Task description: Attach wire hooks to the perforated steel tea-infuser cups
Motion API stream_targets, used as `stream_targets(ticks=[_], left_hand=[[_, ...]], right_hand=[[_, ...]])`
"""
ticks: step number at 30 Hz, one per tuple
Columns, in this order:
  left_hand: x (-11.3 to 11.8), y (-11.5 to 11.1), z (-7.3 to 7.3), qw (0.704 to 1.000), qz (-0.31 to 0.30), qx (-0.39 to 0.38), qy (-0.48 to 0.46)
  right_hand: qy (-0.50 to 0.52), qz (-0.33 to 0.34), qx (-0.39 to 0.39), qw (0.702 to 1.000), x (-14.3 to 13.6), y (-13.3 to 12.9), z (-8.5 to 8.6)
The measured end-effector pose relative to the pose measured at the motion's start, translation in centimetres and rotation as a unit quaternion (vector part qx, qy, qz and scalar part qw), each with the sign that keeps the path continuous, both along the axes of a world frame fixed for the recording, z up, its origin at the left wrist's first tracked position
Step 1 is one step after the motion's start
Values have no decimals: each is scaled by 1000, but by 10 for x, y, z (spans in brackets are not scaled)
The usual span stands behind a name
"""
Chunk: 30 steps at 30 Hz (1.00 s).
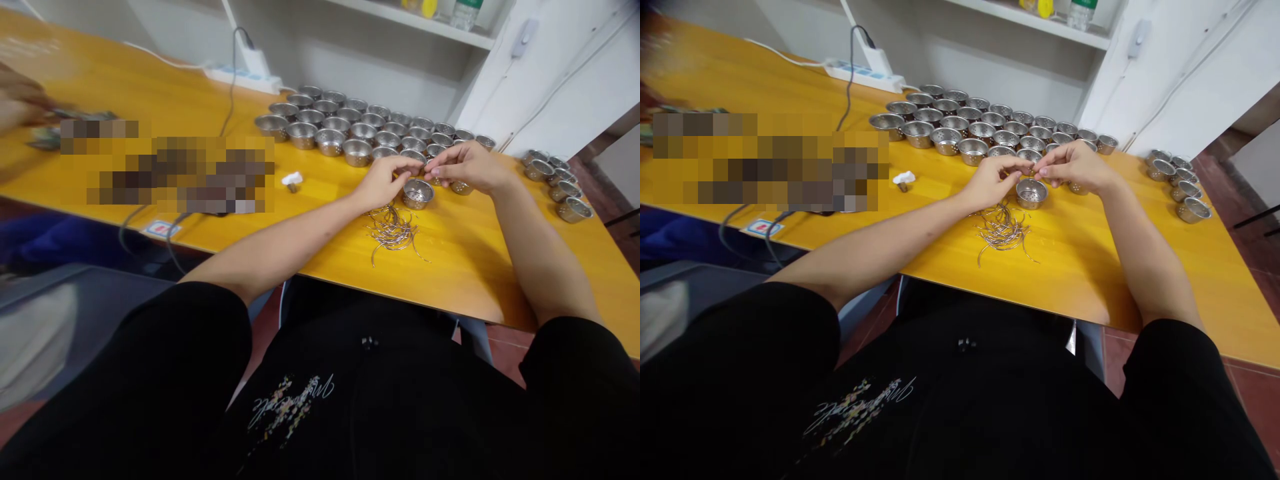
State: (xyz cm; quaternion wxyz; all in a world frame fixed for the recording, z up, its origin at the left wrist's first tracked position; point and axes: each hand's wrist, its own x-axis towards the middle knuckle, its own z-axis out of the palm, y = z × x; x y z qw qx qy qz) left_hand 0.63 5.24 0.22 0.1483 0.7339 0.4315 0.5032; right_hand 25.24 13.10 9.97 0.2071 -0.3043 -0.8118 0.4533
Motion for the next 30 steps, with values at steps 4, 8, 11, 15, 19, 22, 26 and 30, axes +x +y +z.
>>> stream_targets(ticks=[4, 8, 11, 15, 19, 22, 26, 30], left_hand=[[0, -1, 2, 1000, -8, 0, 3], [1, 0, 1, 1000, -14, 1, -6], [1, -1, 1, 1000, -22, 3, -7], [2, -1, 1, 1000, -27, 0, -1], [0, 0, -1, 999, -34, 10, 14], [-1, 2, -3, 999, -38, 20, 27], [-2, 2, -3, 998, -41, 25, 38], [-1, -1, 0, 998, -44, 28, 39]], right_hand=[[-8, -1, 1, 1000, -2, -5, 3], [-25, -7, 4, 1000, -3, -9, 7], [-28, -9, 4, 1000, -4, -10, 8], [-26, -9, 9, 1000, -4, -10, 7], [-27, -3, 16, 1000, -4, -10, 7], [-24, 3, 15, 1000, -4, -10, 7], [-32, 7, 14, 999, -5, -12, 9], [-33, 4, 17, 999, -5, -12, 9]])
